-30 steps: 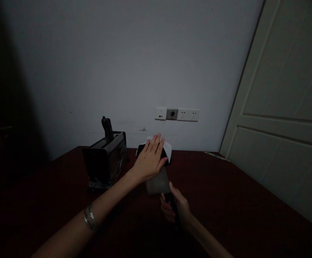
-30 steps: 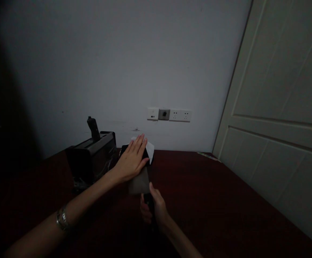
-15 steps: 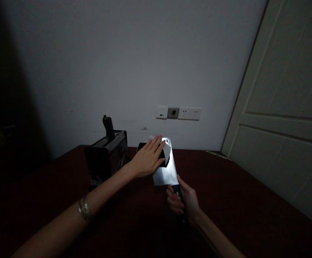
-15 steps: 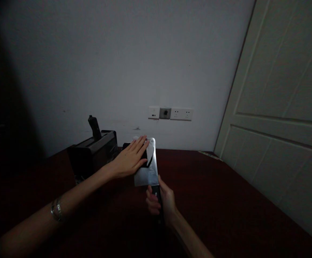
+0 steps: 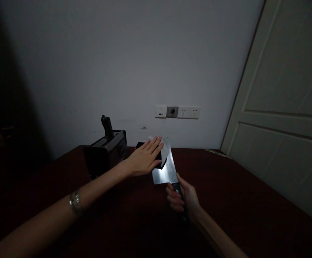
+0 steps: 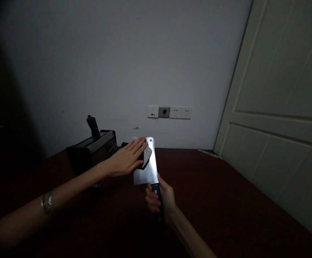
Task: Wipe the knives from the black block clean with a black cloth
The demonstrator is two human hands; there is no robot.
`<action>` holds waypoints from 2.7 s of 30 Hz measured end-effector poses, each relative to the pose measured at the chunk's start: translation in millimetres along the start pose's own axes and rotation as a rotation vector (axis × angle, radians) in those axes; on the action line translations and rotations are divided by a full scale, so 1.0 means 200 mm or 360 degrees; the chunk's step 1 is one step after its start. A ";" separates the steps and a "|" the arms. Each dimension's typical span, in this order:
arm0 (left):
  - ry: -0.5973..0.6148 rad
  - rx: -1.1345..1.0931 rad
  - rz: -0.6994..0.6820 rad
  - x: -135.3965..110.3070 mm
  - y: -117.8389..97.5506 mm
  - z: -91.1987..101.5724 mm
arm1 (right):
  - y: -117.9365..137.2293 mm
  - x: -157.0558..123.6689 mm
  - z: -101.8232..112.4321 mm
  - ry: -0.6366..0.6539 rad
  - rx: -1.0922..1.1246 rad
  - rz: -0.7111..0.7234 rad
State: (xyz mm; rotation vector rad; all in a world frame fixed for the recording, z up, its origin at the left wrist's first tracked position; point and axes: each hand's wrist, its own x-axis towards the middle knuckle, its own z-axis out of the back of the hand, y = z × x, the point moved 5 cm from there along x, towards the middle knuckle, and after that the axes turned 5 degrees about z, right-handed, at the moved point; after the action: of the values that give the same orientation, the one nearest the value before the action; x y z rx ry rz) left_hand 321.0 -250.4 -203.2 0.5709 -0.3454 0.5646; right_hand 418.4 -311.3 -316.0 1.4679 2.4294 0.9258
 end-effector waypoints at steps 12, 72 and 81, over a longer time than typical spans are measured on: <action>0.0093 0.0016 -0.0123 -0.01 0.00 -0.02 | 0.02 0.00 0.02 0.0019 0.0055 0.0063; 0.0235 -0.0254 -0.0696 -0.11 -0.16 0.01 | 0.00 0.01 0.04 -0.0085 -0.0098 -0.0053; 0.0260 -0.0177 -0.0502 -0.05 -0.19 -0.04 | -0.01 0.02 0.08 -0.0215 -0.0147 0.0024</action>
State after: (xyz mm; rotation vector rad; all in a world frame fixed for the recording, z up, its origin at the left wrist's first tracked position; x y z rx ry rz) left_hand 336.8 -277.1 -229.8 0.4574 -0.1269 0.2831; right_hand 422.8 -302.1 -329.3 1.4686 2.2524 0.8982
